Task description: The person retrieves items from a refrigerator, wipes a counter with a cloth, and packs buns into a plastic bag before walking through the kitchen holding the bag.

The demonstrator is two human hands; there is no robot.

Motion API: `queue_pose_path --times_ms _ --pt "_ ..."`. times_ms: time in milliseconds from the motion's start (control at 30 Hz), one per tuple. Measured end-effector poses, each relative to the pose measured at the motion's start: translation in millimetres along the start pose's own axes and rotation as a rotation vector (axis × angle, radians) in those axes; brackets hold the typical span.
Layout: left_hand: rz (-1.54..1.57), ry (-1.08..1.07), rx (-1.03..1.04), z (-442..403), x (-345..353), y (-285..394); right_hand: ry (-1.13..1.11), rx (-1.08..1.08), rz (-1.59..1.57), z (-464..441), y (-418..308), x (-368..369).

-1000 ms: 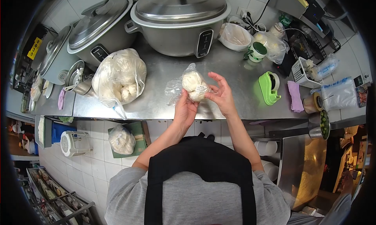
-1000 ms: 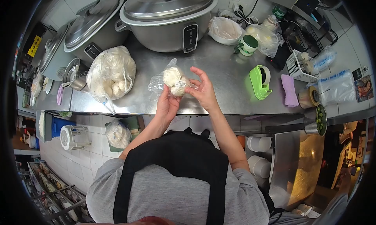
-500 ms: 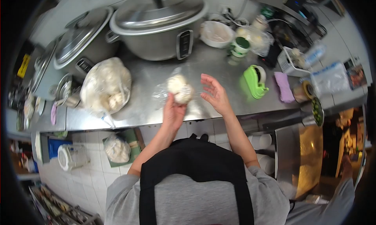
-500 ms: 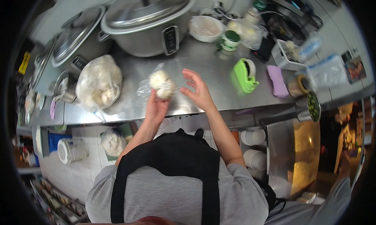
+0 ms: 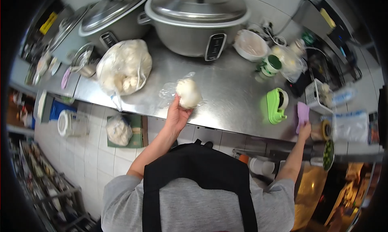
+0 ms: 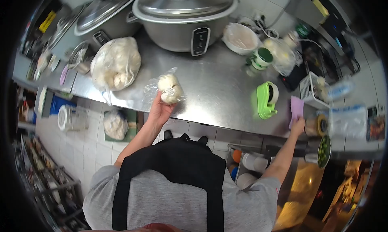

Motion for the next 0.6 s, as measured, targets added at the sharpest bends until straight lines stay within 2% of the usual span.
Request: queue_pose_path --times_ms 33,167,200,267,333,400,467,500,533,600 --pt "0.016 0.014 0.027 0 2 -2 0.015 -0.081 -0.01 3 3 4" --pt "-0.015 0.034 0.074 2 7 -6 -0.068 -0.077 0.12 -16 14 19" --pt "-0.003 0.049 0.095 2 7 -5 -0.104 -0.099 0.06 -23 28 25" --pt "-0.109 0.039 0.097 2 7 -4 -0.199 -0.01 0.007 -29 22 11" --pt "-0.115 0.088 0.107 5 10 0 -0.227 -0.06 -0.018 -36 26 9" --pt "-0.285 0.102 0.058 8 13 7 -0.256 -0.109 -0.038 -44 31 7" --pt "-0.338 0.101 0.041 10 11 12 -0.383 -0.064 -0.209 -55 39 10" --pt "-0.286 0.096 0.065 8 11 13 -0.578 0.12 -0.309 -66 46 16" --pt "-0.241 0.087 0.088 6 12 14 -0.579 0.118 -0.316 -79 56 21" --pt "-0.17 0.056 0.148 3 16 19 -0.418 -0.079 -0.226 -94 73 27"
Point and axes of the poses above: each hand's wrist, its own z-axis away from the middle knuckle, its own x-axis out of the palm, y = z × x, the point moved 1 cm from there along -z, towards the middle knuckle, and after that the axes turned 13 degrees about -x, right-handed, at the moved point
